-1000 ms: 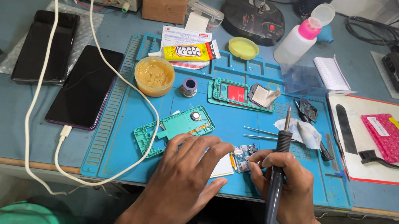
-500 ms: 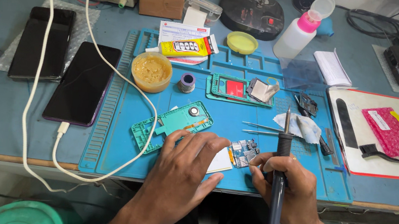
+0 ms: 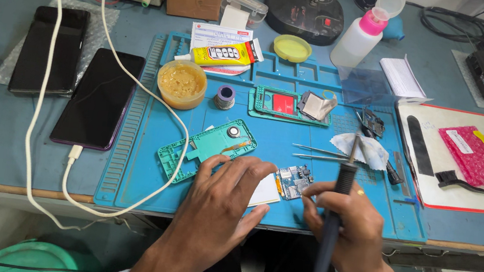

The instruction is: The person solders a connector on a disassembled phone motherboard resting on a repair mat, holding the board steady with one hand while applying a soldering iron with the other. They dip the iron in flux from a container, clean the tip, and continue soldering the board's edge connector.

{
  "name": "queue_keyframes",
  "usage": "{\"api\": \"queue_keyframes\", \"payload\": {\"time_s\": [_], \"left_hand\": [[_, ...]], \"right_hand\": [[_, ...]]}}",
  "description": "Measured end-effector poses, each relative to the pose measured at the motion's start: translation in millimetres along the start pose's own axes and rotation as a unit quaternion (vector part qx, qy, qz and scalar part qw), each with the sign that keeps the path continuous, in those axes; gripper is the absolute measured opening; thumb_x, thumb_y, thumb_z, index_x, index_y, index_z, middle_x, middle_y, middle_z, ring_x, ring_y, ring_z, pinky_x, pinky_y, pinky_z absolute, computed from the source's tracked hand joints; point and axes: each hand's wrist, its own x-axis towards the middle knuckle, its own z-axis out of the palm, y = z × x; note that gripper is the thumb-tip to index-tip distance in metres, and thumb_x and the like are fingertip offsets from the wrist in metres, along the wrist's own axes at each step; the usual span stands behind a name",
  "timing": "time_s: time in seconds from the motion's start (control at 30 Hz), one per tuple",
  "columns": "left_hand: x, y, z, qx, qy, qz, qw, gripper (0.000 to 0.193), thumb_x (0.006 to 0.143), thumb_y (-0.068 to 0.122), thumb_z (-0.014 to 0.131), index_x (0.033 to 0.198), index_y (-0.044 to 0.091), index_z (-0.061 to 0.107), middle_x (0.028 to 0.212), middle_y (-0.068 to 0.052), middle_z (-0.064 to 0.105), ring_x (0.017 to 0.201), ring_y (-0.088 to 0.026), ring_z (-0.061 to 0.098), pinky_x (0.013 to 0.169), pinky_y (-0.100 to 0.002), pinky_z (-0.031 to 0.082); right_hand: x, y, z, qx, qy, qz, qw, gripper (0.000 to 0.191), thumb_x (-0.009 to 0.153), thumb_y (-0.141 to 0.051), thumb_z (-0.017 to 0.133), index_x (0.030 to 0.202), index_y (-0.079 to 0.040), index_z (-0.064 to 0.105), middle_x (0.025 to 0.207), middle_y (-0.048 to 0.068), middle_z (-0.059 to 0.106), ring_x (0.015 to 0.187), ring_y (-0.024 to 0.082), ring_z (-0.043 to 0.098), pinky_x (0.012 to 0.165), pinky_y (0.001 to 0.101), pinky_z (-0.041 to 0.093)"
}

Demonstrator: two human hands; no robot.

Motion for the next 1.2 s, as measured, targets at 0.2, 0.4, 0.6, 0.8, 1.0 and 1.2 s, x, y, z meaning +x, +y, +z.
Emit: {"api": "queue_keyframes", "payload": {"time_s": [0.2,0.4,0.6,0.8,1.0,1.2], "left_hand": [[-0.4,0.1,-0.3,-0.003,0.014,0.007,1.0,0.058,0.082,0.016,0.08,0.131,0.008,0.051,0.122,-0.01,0.062,0.116,-0.028,0.062,0.104,-0.05,0.039],[-0.8,-0.7,0.3,-0.001,0.012,0.002,1.0,0.056,0.082,0.016,0.08,0.131,0.009,0.052,0.122,-0.009,0.062,0.114,-0.028,0.062,0.104,-0.05,0.039],[-0.8,-3.5,1.7,0.002,0.014,0.003,1.0,0.057,0.083,0.017,0.08,0.131,0.009,0.051,0.122,-0.009,0.062,0.113,-0.028,0.062,0.104,-0.05,0.039],[-1.8,-0.4,3.6,0.007,0.014,0.0,1.0,0.057,0.082,0.018,0.08,0.131,0.009,0.052,0.12,-0.009,0.062,0.112,-0.028,0.063,0.103,-0.05,0.039],[-2.3,-3.4,3.8,0.008,0.025,0.005,1.0,0.055,0.084,0.017,0.08,0.131,0.009,0.052,0.121,-0.009,0.062,0.112,-0.028,0.064,0.103,-0.049,0.039],[-3.4,-2.1,6.6,0.005,0.025,-0.002,1.0,0.055,0.084,0.017,0.08,0.13,0.009,0.051,0.12,-0.008,0.062,0.111,-0.027,0.064,0.103,-0.049,0.04]], "right_hand": [[10.2,-1.3,4.2,-0.023,-0.031,-0.043,0.998,0.033,0.074,0.005,0.079,0.095,-0.007,0.057,0.098,0.008,0.073,0.089,0.026,0.07,0.076,0.0367,0.055],[7.6,2.1,-1.5,-0.003,-0.075,-0.046,0.996,0.037,0.069,0.006,0.079,0.096,-0.008,0.058,0.096,0.007,0.072,0.086,0.026,0.069,0.073,0.0363,0.055],[0.9,-2.5,-7.1,-0.035,-0.056,-0.056,0.996,0.038,0.071,0.004,0.081,0.097,-0.009,0.057,0.098,0.006,0.071,0.087,0.026,0.068,0.074,0.0368,0.054],[11.1,2.3,-6.0,-0.024,-0.086,-0.061,0.994,0.039,0.068,0.004,0.08,0.098,-0.008,0.058,0.098,0.005,0.071,0.086,0.028,0.068,0.075,0.038,0.054],[3.8,-2.9,-10.7,-0.019,-0.116,-0.069,0.991,0.039,0.067,0.004,0.08,0.097,-0.008,0.059,0.096,0.005,0.07,0.083,0.027,0.068,0.072,0.0369,0.054],[9.3,-0.9,-12.9,-0.03,-0.096,-0.083,0.991,0.04,0.065,0.006,0.078,0.098,-0.007,0.059,0.098,0.006,0.07,0.084,0.027,0.068,0.073,0.0383,0.054]]}}
